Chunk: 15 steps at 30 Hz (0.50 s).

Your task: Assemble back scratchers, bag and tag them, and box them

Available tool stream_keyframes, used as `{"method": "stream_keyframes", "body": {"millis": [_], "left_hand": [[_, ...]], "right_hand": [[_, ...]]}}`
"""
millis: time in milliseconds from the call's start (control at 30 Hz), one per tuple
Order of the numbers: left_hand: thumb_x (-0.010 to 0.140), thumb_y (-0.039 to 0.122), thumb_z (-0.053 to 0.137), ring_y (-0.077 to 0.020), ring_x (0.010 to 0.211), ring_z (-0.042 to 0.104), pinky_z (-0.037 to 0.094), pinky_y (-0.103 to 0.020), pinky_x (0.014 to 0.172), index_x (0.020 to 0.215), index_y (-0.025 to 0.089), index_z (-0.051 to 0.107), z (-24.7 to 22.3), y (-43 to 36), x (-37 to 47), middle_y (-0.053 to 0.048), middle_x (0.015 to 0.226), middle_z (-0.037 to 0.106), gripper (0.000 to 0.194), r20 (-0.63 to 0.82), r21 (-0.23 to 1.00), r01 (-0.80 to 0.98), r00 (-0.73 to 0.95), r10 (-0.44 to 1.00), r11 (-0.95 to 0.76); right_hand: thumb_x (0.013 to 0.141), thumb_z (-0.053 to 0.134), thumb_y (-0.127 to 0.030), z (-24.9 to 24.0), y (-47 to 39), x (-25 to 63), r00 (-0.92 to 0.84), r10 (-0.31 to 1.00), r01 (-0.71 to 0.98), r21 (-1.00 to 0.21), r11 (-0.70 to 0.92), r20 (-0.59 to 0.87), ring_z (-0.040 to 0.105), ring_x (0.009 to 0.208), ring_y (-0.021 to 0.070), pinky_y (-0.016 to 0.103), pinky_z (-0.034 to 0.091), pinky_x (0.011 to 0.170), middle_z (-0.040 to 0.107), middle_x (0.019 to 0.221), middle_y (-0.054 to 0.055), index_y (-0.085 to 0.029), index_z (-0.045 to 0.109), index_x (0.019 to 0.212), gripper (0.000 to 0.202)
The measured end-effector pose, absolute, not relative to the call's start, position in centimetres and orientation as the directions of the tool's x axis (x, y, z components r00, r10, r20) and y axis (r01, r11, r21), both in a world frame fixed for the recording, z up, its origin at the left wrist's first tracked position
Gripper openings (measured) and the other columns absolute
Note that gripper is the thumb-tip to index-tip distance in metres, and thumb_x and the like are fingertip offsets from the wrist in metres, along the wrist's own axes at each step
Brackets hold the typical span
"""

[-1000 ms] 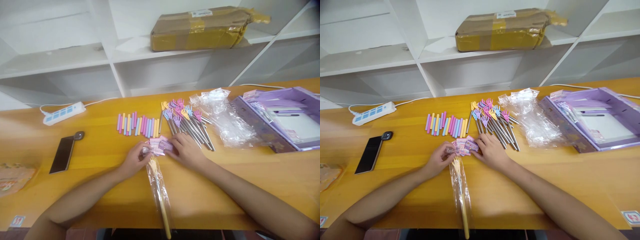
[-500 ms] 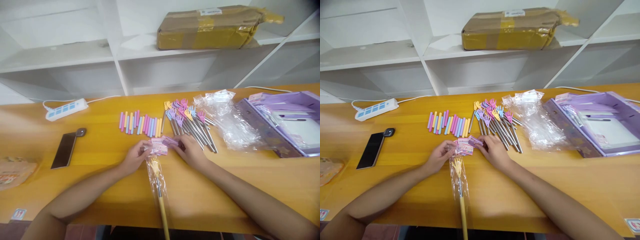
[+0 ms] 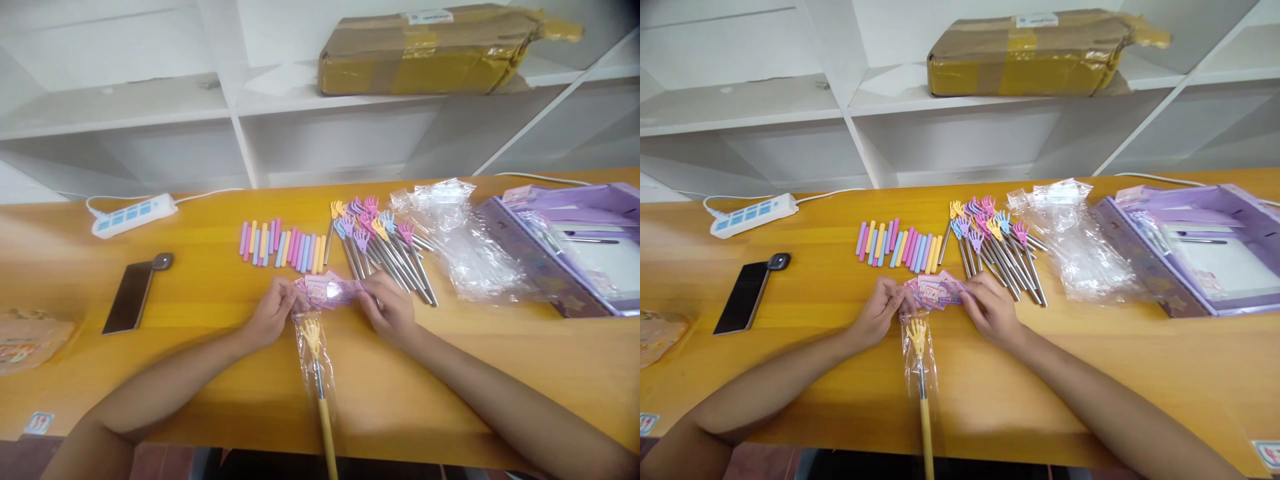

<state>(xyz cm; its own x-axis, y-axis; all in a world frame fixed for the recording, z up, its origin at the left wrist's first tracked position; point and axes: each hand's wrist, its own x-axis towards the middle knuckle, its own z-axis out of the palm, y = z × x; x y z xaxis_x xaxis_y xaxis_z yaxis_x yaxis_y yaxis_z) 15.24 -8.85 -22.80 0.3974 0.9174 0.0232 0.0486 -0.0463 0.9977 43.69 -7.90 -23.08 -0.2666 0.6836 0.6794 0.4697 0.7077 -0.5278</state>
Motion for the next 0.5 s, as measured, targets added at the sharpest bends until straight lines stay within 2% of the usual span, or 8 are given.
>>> {"method": "stream_keyframes", "body": {"millis": [100,200,367,500], "left_hand": [[0.116,0.051,0.041,-0.0169,0.082,0.066,0.049,-0.031,0.076,0.107,0.021,0.056,-22.8,-8.9,15.1,-0.005,0.096,0.073,0.035,0.022,0.988,0.131,0.420,0.907,-0.084],[0.114,0.051,0.045,-0.0182,0.083,0.067,0.050,-0.031,0.077,0.118,0.021,0.059,-22.9,-8.9,15.1,-0.004,0.094,0.073,0.034,0.000,0.987,0.148,0.409,0.913,-0.066],[0.113,0.050,0.051,-0.0196,0.092,0.069,0.052,-0.033,0.085,0.123,0.021,0.058,-22.6,-8.9,15.0,-0.006,0.104,0.073,0.032,-0.035,0.989,0.144,0.394,0.919,-0.024],[0.112,0.047,0.054,-0.0209,0.099,0.071,0.054,-0.036,0.094,0.126,0.020,0.060,-22.5,-8.9,14.8,-0.008,0.112,0.073,0.031,-0.005,0.998,0.062,0.417,0.909,-0.022]], "right_hand": [[0.104,0.061,-0.013,-23.4,-8.8,42.4,-0.401,0.559,0.378,-0.424,0.823,0.726,0.071,0.086,0.0182,0.031,0.058,0.074,0.073,0.097,0.008,-0.022,0.068,0.126,0.025],[0.103,0.064,-0.013,-23.8,-8.6,40.6,-0.460,0.517,0.339,-0.395,0.854,0.722,0.072,0.087,0.0176,0.030,0.059,0.077,0.075,0.098,0.006,-0.022,0.063,0.132,0.030],[0.110,0.059,-0.032,-24.5,-6.7,38.7,-0.343,0.712,0.464,-0.548,0.696,0.613,0.071,0.085,0.0192,0.033,0.059,0.077,0.076,0.106,0.010,-0.022,0.061,0.130,0.023],[0.112,0.055,-0.039,-24.5,-6.0,39.4,-0.304,0.773,0.541,-0.567,0.621,0.557,0.068,0.082,0.0191,0.034,0.057,0.076,0.075,0.102,0.009,-0.021,0.063,0.127,0.025]]}}
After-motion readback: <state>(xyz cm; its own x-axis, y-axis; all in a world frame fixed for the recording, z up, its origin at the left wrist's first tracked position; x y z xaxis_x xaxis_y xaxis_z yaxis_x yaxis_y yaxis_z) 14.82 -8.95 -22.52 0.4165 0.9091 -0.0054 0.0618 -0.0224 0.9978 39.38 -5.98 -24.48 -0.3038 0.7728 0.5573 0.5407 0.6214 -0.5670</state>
